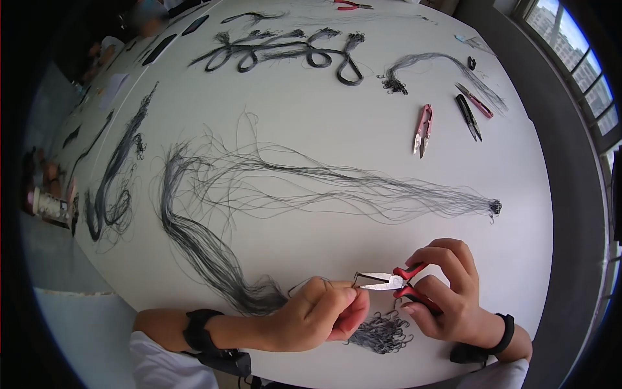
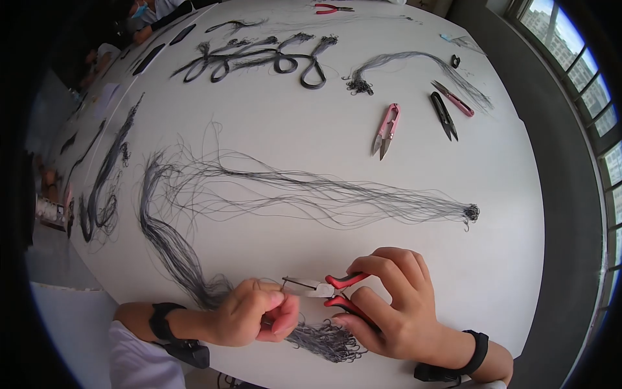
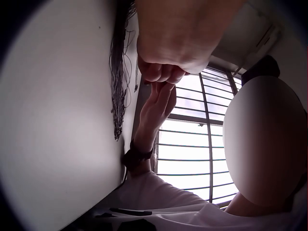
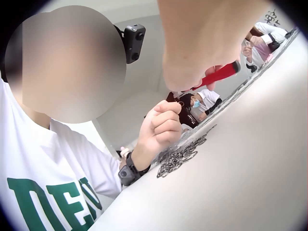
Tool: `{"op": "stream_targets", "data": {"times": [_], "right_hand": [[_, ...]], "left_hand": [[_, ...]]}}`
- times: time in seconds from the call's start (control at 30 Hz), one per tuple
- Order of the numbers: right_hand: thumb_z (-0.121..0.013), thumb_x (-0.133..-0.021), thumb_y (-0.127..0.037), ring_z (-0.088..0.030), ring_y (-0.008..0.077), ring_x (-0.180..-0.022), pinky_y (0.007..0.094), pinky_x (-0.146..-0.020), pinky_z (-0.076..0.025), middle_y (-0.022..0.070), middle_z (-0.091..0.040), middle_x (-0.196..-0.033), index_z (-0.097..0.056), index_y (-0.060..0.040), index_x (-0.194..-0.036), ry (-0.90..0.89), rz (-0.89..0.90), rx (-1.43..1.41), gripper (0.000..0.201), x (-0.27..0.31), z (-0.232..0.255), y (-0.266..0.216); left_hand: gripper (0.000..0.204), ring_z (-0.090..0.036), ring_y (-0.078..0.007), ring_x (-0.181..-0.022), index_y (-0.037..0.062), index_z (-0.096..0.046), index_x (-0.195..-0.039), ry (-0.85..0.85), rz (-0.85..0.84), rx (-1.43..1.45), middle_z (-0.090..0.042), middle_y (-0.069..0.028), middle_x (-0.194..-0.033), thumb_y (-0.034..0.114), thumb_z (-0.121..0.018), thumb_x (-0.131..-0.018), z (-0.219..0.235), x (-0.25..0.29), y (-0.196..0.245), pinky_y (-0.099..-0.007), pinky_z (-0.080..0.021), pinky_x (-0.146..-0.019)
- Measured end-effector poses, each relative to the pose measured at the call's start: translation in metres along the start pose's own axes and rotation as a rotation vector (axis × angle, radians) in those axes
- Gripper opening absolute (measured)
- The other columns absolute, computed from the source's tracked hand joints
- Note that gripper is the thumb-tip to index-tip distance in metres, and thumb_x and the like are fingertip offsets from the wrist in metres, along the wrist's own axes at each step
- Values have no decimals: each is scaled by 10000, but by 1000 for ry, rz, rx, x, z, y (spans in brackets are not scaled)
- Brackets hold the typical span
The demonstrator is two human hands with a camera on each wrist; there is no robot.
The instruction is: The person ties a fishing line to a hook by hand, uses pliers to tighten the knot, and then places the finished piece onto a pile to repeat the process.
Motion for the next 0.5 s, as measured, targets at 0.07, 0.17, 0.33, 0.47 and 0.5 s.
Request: {"op": "stream_targets", "data": {"times": [0.07,0.17,0.33,0.47,0.5], "right_hand": [[-725,-652,-292,-534,305,-841,407,-686,-406,138,-570,-955,-536,-50,-688,13,18,39,309,0,-2,-2],[-723,-657,-297,-539,304,-827,401,-657,-413,143,-568,-953,-532,-57,-684,40,41,65,308,1,-3,-4],[-724,-669,-300,-547,280,-741,370,-592,-424,144,-576,-925,-526,-64,-678,39,84,80,309,1,-3,-9],[-730,-665,-302,-542,262,-701,348,-575,-421,129,-590,-881,-514,-65,-666,51,109,98,321,1,-2,-12],[-732,-664,-302,-536,251,-682,337,-559,-413,119,-594,-858,-506,-68,-658,56,115,100,325,1,-2,-13]], "left_hand": [[313,-370,-97,-495,16,-426,-686,1,-12,-38,-456,-53,-589,161,-259,-908,-1,1,3,-238,-320,-478],[313,-375,-98,-495,10,-438,-672,27,-10,-38,-467,-59,-585,145,-259,-891,-2,1,7,-239,-329,-486],[307,-373,-101,-494,0,-446,-648,-4,-12,-92,-471,-59,-568,120,-268,-867,-4,1,10,-247,-330,-486],[302,-381,-107,-493,-9,-459,-635,-12,-30,-92,-481,-62,-566,97,-278,-852,-6,2,10,-251,-333,-484],[302,-381,-107,-493,-9,-459,-635,-13,-29,-91,-481,-62,-566,97,-278,-852,-6,2,10,-251,-333,-484]]}}
Point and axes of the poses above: each hand's wrist, its own x-axis away from the middle knuckle, its own z-axis out of the back of the hand, y = z × x, the point moved 8 cm from there along -x, towards the middle knuckle
